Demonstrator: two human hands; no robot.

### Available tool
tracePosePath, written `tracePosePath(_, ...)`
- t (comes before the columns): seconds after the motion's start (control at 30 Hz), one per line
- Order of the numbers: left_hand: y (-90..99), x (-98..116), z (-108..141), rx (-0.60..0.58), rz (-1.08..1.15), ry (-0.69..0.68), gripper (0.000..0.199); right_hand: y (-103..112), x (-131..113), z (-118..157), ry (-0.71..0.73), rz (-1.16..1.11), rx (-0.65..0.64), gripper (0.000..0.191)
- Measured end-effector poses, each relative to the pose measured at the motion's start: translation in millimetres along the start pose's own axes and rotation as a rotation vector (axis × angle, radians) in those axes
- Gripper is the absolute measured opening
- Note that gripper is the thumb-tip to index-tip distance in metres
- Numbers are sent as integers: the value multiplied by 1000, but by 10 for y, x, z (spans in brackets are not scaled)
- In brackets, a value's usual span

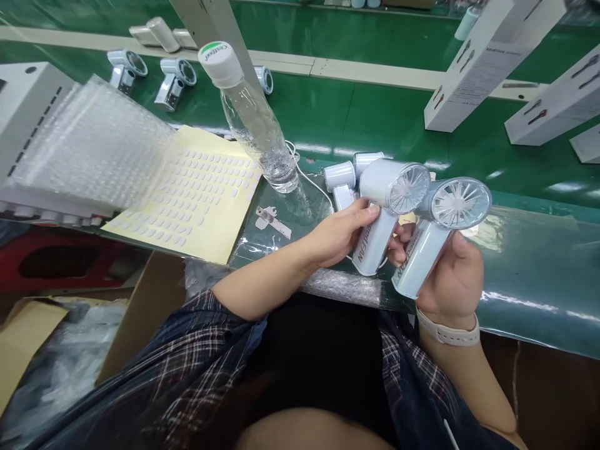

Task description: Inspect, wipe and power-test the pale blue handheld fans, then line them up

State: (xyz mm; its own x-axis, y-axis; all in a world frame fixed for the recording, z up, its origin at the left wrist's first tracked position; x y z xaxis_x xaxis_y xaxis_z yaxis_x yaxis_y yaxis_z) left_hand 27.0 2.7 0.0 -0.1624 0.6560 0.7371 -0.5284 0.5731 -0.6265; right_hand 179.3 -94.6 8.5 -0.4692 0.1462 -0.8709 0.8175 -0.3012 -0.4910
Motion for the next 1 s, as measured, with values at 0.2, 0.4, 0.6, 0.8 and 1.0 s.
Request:
tracePosePath(0.2, 8, 19, -11, 13, -22, -15, 59, 72, -38, 36, 80, -17, 119, 33)
tracePosePath(0.4, 34, 50, -37, 42, -96, -74, 68, 150, -82, 41, 196, 22, 226, 42)
tracePosePath(0.6, 59, 33, -57, -7, -131, -69, 80, 137, -62, 39, 177, 63, 255, 35)
tracePosePath(0.8, 74, 38, -52, 52, -168, -69, 80, 187, -8, 40, 152, 101, 282, 31)
tracePosePath(1.0, 50, 167, 33, 37, -464, -259, 48, 220, -60, 94, 297, 284, 160, 49)
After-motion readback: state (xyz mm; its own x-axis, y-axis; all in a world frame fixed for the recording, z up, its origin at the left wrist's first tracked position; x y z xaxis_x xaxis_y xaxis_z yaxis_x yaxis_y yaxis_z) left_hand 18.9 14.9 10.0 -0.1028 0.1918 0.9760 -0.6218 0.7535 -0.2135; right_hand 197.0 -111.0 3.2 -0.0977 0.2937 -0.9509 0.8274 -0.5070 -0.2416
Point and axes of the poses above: each hand's wrist, its own z-axis away from the middle knuckle, its own y-axis out of the back of the hand, x = y × z, the point moved 1 cm from there along -z, towards the middle knuckle, and after that the axes turned 8 degrees about y, right-handed, at the moved point
